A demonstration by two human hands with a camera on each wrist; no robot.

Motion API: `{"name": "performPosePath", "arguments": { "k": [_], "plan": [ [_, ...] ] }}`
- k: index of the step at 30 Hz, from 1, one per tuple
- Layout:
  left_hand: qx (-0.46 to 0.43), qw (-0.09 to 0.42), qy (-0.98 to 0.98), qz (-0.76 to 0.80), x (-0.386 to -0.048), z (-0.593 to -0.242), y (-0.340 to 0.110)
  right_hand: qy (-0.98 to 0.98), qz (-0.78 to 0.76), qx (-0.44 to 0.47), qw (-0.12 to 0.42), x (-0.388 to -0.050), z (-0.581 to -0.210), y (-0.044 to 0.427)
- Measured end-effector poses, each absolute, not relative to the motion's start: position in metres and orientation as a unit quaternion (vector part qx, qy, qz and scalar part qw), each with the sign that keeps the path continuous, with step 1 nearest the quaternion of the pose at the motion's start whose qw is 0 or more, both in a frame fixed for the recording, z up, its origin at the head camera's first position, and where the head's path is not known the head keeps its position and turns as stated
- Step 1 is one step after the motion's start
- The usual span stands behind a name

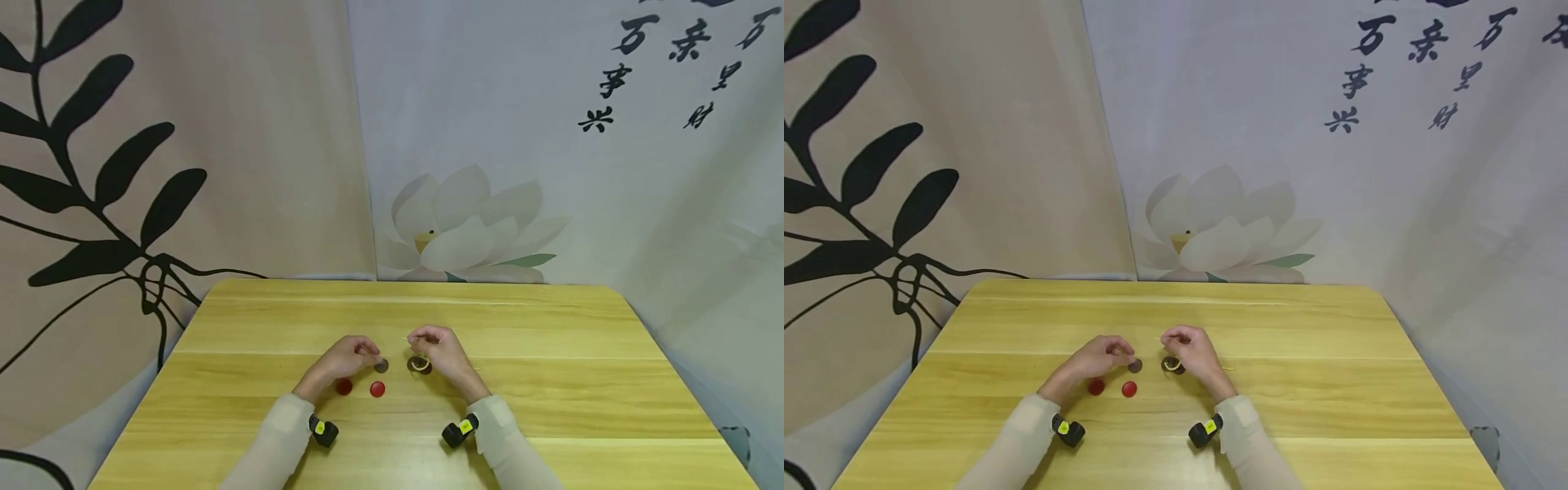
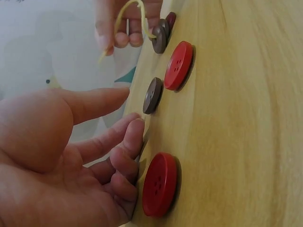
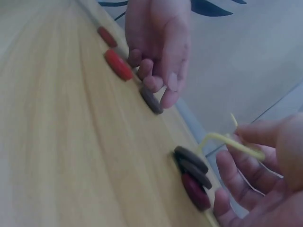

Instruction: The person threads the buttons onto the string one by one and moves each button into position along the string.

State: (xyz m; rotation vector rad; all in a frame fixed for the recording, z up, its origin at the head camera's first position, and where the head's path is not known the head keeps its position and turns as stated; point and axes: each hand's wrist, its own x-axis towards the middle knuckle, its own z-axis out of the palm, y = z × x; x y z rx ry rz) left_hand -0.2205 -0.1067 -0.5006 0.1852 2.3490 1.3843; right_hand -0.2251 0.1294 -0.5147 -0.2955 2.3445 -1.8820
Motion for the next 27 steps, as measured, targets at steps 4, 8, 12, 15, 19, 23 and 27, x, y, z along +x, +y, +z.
{"name": "performPosePath", "arguments": {
  "k": [4,8,12,15,19,23,27],
  "plan": [
    [0.066,0.208,0.846,0.487,-0.221,-0.5,-0.105,0.779,-0.616,-0.098,0.061,-0.227,-0.518,0.132],
    [0.059,0.213,0.852,0.474,-0.221,-0.498,-0.104,0.78,-0.615,-0.092,0.071,-0.23,-0.519,0.135],
    [0.053,0.217,0.856,0.465,-0.22,-0.497,-0.104,0.77,-0.626,-0.086,0.093,-0.231,-0.52,0.139],
    [0.056,0.217,0.858,0.462,-0.22,-0.496,-0.102,0.761,-0.634,-0.079,0.114,-0.232,-0.521,0.143],
    [0.059,0.216,0.857,0.464,-0.22,-0.495,-0.103,0.754,-0.639,-0.069,0.133,-0.234,-0.523,0.145],
    [0.062,0.216,0.854,0.469,-0.219,-0.495,-0.103,0.747,-0.645,-0.065,0.146,-0.235,-0.525,0.147],
    [0.063,0.216,0.851,0.475,-0.22,-0.496,-0.104,0.741,-0.651,-0.068,0.152,-0.235,-0.526,0.147]
  ]
}}
